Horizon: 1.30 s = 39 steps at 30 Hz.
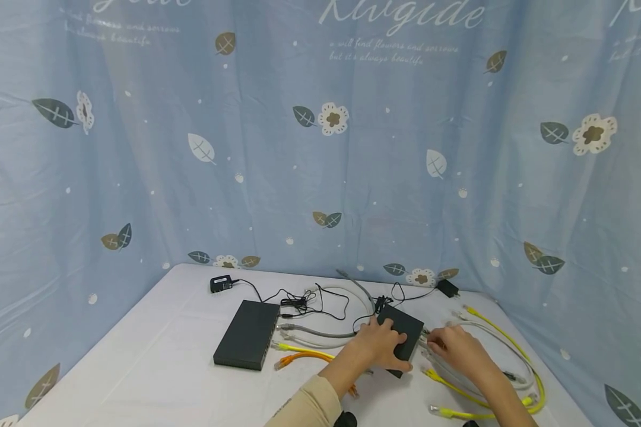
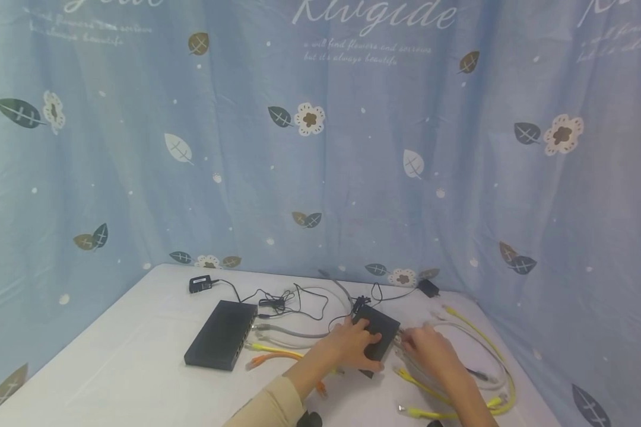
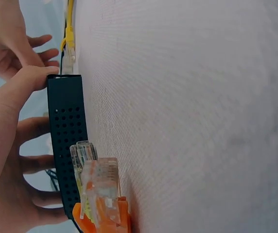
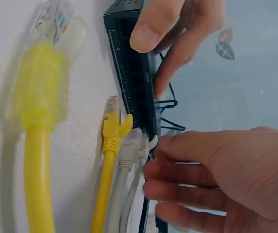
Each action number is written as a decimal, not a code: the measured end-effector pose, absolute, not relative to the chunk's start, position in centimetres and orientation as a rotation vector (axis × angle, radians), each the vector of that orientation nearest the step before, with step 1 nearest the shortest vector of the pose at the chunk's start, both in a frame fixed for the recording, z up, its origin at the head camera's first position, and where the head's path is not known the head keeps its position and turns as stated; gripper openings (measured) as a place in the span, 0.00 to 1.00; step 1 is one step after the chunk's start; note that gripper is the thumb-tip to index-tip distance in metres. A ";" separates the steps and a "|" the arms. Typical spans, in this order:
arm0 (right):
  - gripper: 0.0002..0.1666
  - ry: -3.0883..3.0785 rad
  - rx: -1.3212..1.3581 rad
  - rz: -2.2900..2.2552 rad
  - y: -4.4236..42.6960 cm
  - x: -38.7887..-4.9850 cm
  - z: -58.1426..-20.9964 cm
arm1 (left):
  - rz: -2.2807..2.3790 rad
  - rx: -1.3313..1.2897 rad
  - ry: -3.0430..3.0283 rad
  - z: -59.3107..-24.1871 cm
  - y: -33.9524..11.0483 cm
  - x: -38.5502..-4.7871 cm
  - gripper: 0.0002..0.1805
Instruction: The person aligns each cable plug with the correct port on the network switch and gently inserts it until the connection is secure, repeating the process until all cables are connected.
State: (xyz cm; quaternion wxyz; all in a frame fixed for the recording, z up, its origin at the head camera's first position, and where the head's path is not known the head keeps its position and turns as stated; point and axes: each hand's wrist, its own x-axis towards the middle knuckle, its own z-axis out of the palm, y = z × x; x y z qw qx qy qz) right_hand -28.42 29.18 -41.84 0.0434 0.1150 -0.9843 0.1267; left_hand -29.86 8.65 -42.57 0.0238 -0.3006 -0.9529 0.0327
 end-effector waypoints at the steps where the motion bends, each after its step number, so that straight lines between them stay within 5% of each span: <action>1: 0.03 -3.024 0.347 0.386 29.2 -28.4 -41.8 | 0.101 -0.932 -2.950 -42.6 8.7 -29.9 0.38; 39: 0.05 -3.186 0.271 0.492 30.3 -27.7 -41.5 | 0.046 -0.965 -2.958 -42.7 8.4 -30.0 0.39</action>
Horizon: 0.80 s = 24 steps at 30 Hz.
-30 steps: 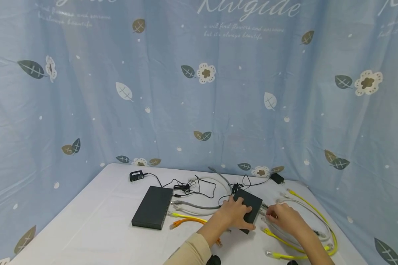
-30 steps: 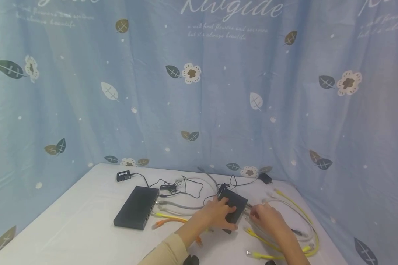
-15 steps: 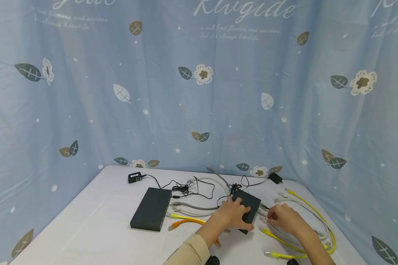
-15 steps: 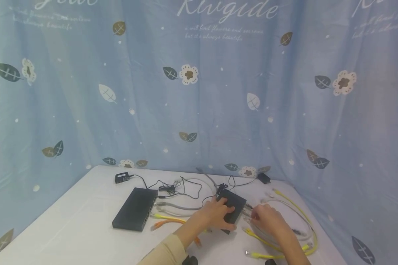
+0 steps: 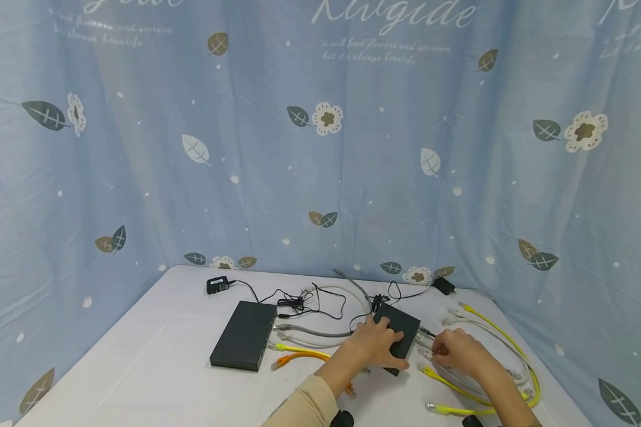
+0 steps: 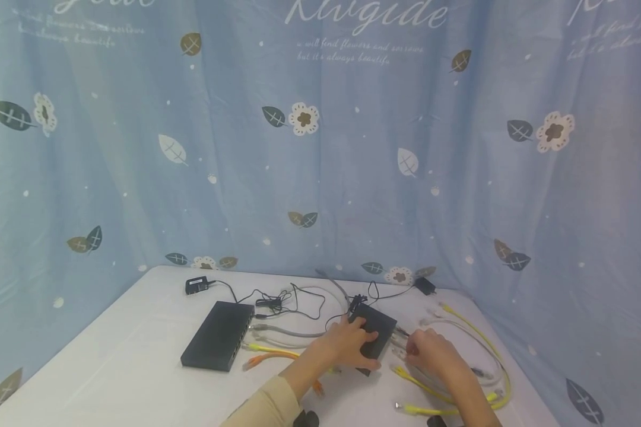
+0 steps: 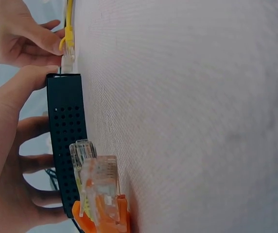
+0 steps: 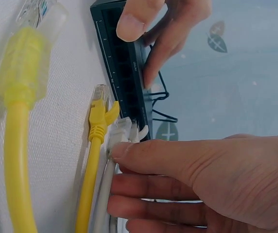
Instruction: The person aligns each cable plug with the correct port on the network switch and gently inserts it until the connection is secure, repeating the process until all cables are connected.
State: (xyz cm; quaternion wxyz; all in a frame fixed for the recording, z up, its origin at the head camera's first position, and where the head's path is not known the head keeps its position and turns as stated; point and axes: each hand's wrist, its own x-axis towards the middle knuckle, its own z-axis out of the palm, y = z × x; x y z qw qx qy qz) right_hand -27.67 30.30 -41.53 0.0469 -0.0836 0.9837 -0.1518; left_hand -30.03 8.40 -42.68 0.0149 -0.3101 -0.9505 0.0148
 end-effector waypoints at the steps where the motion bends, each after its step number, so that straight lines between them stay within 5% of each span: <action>1: 0.06 3.001 -0.252 -0.468 30.3 -27.7 -41.5 | 0.049 -0.964 -2.957 -42.7 8.4 -30.0 0.39; 24: 0.10 2.968 -0.298 -0.512 30.7 -27.7 -42.0 | 0.030 -0.936 -2.997 -42.6 8.5 -30.0 0.39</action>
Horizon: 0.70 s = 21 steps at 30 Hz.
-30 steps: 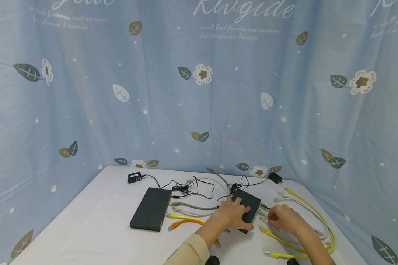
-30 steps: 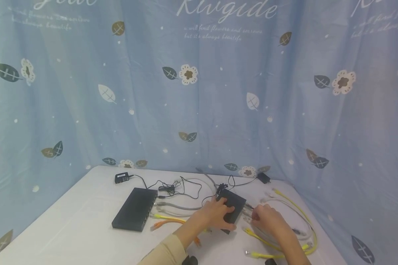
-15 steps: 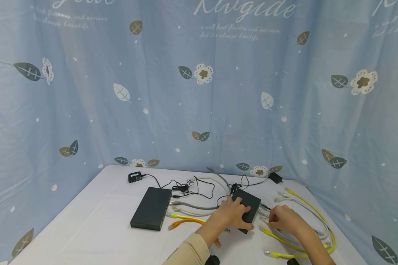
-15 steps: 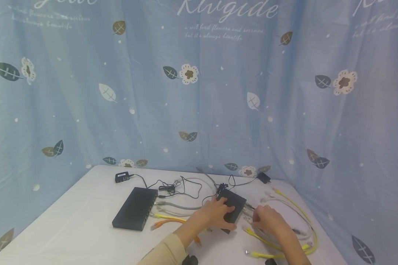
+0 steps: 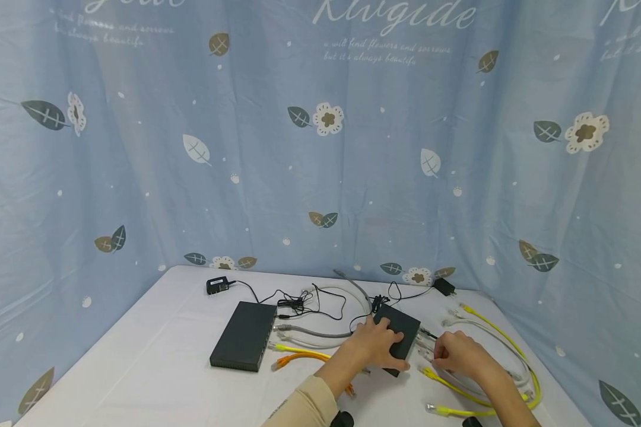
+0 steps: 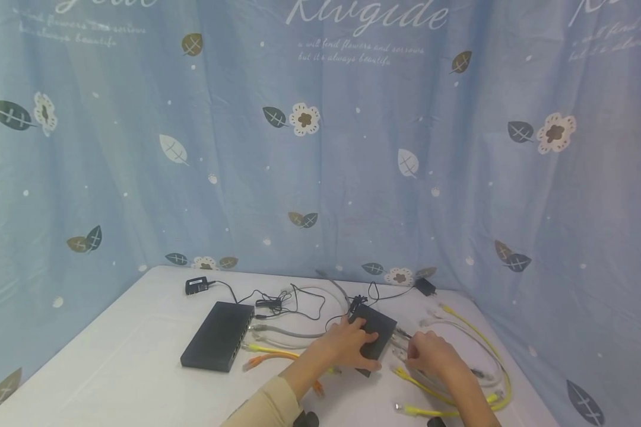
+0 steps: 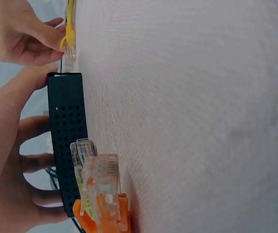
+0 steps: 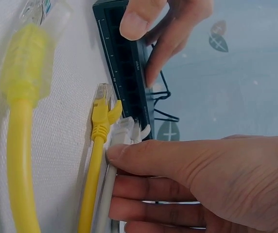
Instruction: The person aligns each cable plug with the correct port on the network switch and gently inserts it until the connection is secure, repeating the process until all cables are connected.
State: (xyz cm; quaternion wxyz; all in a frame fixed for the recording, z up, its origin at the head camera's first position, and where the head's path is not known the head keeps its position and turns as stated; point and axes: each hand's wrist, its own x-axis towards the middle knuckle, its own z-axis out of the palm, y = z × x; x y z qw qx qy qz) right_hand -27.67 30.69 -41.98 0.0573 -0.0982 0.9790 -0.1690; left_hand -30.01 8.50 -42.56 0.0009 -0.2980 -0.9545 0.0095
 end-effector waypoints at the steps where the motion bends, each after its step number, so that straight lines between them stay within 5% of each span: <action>1: 0.10 2.970 -0.292 -0.511 30.7 -27.7 -42.0 | 0.031 -0.936 -2.997 -42.6 8.5 -30.0 0.39; 21: 0.11 3.009 -0.317 -0.518 30.8 -27.6 -41.8 | 0.064 -0.940 -2.973 -42.6 8.5 -30.0 0.39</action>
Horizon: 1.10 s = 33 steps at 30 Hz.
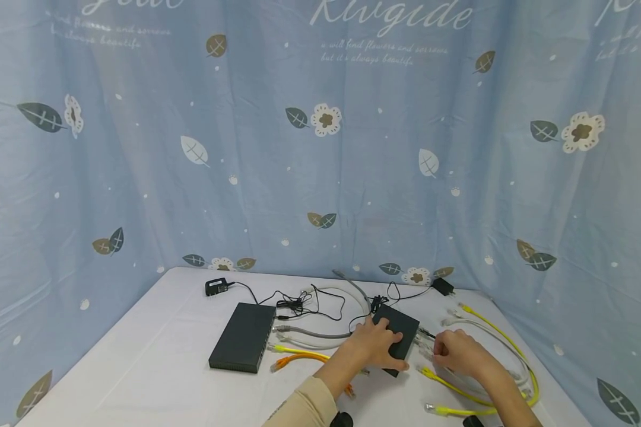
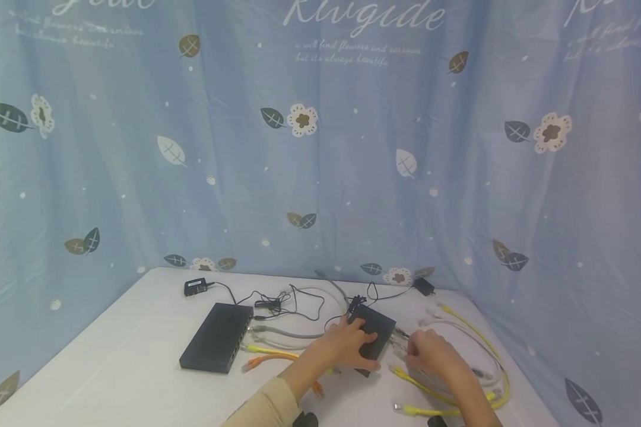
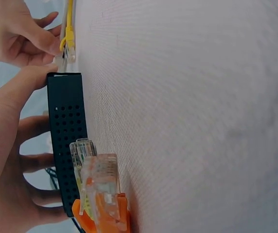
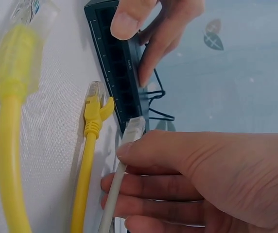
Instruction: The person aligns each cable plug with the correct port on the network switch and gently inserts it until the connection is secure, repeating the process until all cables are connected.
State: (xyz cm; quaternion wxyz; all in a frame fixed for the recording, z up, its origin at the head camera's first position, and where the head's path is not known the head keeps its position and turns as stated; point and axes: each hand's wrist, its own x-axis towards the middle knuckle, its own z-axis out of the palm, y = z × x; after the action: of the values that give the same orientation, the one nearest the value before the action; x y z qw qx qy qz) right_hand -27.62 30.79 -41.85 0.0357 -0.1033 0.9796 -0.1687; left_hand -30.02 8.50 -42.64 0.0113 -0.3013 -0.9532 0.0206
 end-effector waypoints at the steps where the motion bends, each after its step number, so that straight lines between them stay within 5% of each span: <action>1: 0.10 3.009 -0.300 -0.527 30.7 -27.6 -41.8 | 0.064 -0.939 -2.974 -42.7 8.5 -30.0 0.39; 8: 0.01 2.978 -0.224 -0.647 30.6 -27.5 -41.4 | 0.060 -0.937 -2.972 -42.9 8.5 -30.2 0.39; 33: 0.03 2.883 -0.353 -0.764 31.1 -27.7 -41.6 | 0.050 -0.964 -2.993 -42.1 8.3 -29.8 0.39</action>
State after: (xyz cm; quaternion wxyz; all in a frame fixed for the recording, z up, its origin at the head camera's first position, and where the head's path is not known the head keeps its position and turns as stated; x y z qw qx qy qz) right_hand -27.69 31.13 -41.55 0.0691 -0.1172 0.9577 -0.2538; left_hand -29.76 8.35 -42.06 -0.0015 -0.3066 -0.9517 0.0158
